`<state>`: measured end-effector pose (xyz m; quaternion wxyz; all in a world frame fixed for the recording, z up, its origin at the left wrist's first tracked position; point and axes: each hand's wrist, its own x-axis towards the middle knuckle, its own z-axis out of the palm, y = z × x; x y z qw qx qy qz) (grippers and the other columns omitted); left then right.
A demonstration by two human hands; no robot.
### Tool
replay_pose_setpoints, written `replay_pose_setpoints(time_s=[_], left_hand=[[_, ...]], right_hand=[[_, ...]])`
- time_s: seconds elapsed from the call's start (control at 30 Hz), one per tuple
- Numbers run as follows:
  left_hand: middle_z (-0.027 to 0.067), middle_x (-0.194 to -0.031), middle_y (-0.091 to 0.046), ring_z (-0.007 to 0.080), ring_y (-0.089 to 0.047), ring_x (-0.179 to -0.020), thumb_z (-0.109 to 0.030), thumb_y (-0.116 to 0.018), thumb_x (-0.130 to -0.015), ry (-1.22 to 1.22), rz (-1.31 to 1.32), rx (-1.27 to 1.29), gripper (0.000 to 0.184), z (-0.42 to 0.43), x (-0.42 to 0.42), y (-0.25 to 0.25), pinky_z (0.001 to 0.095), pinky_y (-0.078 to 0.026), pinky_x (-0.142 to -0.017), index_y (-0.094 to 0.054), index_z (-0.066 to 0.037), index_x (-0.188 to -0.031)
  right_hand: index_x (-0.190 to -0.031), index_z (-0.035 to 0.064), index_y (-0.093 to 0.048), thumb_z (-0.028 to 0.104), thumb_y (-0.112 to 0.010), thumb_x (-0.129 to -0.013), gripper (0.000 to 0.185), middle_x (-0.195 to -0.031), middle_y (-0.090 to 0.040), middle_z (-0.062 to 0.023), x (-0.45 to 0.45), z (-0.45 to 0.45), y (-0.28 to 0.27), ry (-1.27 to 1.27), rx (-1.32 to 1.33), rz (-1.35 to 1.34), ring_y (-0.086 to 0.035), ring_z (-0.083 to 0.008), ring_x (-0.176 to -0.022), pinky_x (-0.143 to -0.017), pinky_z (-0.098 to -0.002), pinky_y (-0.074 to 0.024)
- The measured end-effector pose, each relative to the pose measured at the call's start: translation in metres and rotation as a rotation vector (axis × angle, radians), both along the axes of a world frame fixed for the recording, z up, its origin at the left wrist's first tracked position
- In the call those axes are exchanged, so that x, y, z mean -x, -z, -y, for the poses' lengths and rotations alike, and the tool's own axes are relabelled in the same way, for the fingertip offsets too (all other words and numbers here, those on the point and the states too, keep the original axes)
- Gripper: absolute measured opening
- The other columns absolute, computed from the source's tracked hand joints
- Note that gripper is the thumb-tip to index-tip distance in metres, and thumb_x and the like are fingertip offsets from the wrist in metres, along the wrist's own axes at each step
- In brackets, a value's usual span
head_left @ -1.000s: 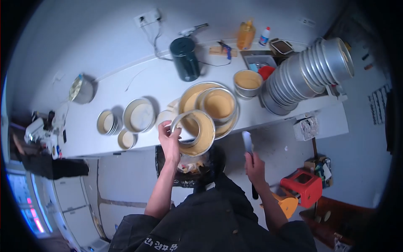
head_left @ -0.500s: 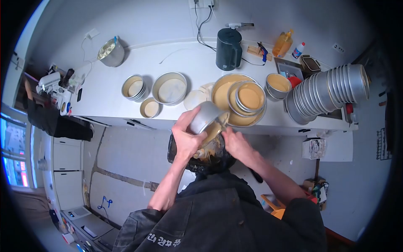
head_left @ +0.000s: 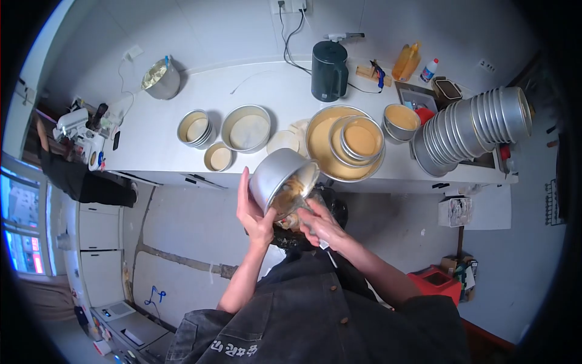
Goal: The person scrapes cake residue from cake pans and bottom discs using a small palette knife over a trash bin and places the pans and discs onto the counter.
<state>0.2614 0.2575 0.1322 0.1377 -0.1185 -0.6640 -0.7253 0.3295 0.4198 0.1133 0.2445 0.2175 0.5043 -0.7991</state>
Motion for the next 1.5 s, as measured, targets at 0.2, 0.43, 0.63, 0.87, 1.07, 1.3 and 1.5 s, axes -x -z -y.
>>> replay_pose_setpoints(time_s=[0.2,0.43,0.63,0.87,1.07,1.3,1.5], left_hand=[[0.0204,-0.146,-0.050,0.0328,-0.054,-0.130,0.003,-0.066,-0.069,0.064,0.047,0.499,0.090,0.032,0.015,-0.042,0.0404,-0.042,-0.110,-0.041,-0.005,-0.155],[0.0188,-0.121,-0.069,0.0303,-0.067,-0.110,0.001,-0.071,-0.064,0.114,0.017,0.591,0.070,0.022,0.025,-0.036,0.0373,-0.052,-0.096,-0.065,-0.001,-0.134],[0.0173,-0.123,-0.064,0.0257,-0.061,-0.115,0.005,-0.060,-0.059,-0.015,0.112,0.146,0.075,0.018,0.017,-0.032,0.0358,-0.044,-0.105,-0.063,0.006,-0.134],[0.0163,-0.128,-0.060,0.0270,-0.057,-0.122,-0.001,-0.055,-0.057,-0.154,0.040,0.203,0.082,0.019,0.005,-0.015,0.0379,-0.037,-0.113,-0.056,0.012,-0.138],[0.0165,-0.131,-0.058,0.0266,-0.055,-0.125,0.001,-0.057,-0.059,-0.104,0.130,0.244,0.081,0.019,-0.005,-0.028,0.0383,-0.037,-0.113,-0.056,0.011,-0.139],[0.0153,-0.130,-0.057,0.0266,-0.054,-0.126,0.003,-0.061,-0.064,-0.203,0.080,0.087,0.086,0.019,0.005,0.011,0.0366,-0.034,-0.114,-0.048,0.006,-0.148],[0.0190,-0.138,-0.058,0.0292,-0.058,-0.125,0.000,-0.069,-0.069,-0.158,0.047,0.279,0.094,0.038,0.004,-0.017,0.0388,-0.042,-0.111,-0.035,0.000,-0.157]], right_hand=[[-0.116,0.0011,-0.050,0.019,-0.049,-0.106,0.021,-0.077,-0.067,-0.0295,0.010,0.001,0.014,-0.162,-0.839,-0.465,-0.068,-0.0422,-0.061,-0.051,-0.0504,-0.0522],[-0.103,-0.0038,-0.052,0.024,-0.051,-0.106,0.028,-0.063,-0.064,-0.0270,0.032,-0.006,0.028,-0.312,-1.337,-0.686,-0.066,-0.0486,-0.060,-0.053,-0.0555,-0.0546],[-0.102,0.0028,-0.052,0.029,-0.050,-0.108,0.027,-0.059,-0.048,-0.0031,0.015,0.032,-0.023,-0.350,-0.104,-0.017,-0.045,-0.0131,-0.037,-0.032,-0.0304,-0.0346],[-0.111,0.0044,-0.059,0.032,-0.050,-0.107,0.029,-0.059,-0.050,-0.0051,0.032,0.020,0.005,-0.367,-0.110,0.120,-0.047,-0.0192,-0.040,-0.037,-0.0350,-0.0381],[-0.106,-0.0048,-0.059,0.014,-0.050,-0.101,0.022,-0.076,-0.063,-0.0262,0.019,0.026,0.060,-0.153,-0.946,-0.838,-0.061,-0.0458,-0.055,-0.050,-0.0493,-0.0485],[-0.110,0.0079,-0.052,0.034,-0.051,-0.108,0.027,-0.062,-0.049,-0.0005,0.030,0.022,0.010,-0.340,0.080,0.035,-0.040,-0.0073,-0.038,-0.032,-0.0256,-0.0313],[-0.109,0.0002,-0.051,0.018,-0.051,-0.105,0.018,-0.077,-0.068,-0.0253,0.040,0.008,0.059,-0.157,-1.079,-0.795,-0.063,-0.0363,-0.048,-0.042,-0.0449,-0.0493]])
